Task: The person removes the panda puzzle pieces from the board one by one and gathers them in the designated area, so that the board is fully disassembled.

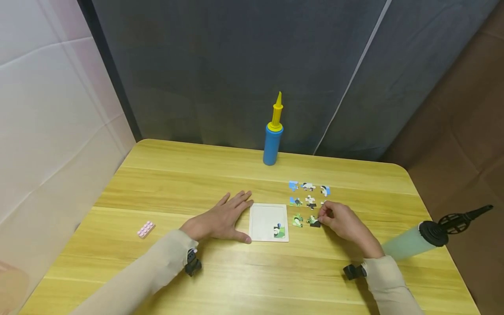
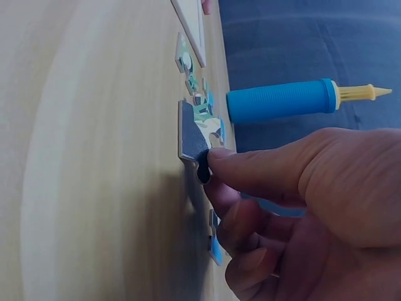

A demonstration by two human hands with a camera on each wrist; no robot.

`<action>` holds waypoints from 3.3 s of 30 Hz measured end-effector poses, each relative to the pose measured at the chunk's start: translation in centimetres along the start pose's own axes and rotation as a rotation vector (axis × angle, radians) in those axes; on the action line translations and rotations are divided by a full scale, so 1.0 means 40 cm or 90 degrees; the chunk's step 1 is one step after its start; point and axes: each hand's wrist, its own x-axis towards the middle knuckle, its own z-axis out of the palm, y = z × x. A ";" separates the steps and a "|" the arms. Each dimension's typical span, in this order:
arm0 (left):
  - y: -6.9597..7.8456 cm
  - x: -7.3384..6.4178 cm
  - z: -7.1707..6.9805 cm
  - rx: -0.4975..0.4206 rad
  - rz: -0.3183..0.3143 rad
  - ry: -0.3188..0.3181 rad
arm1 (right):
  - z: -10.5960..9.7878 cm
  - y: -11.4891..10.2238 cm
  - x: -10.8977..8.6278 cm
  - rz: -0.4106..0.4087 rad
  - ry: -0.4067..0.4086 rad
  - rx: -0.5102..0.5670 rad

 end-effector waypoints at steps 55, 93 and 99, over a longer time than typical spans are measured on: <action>0.003 -0.002 -0.007 -0.001 -0.003 0.006 | 0.137 -0.201 0.041 -0.098 -0.038 -0.026; 0.004 -0.003 -0.007 0.006 0.000 -0.001 | -0.089 -0.073 -0.051 0.026 0.050 -0.030; 0.004 -0.004 -0.007 0.003 0.001 0.001 | -0.102 -0.044 -0.054 0.067 0.030 -0.056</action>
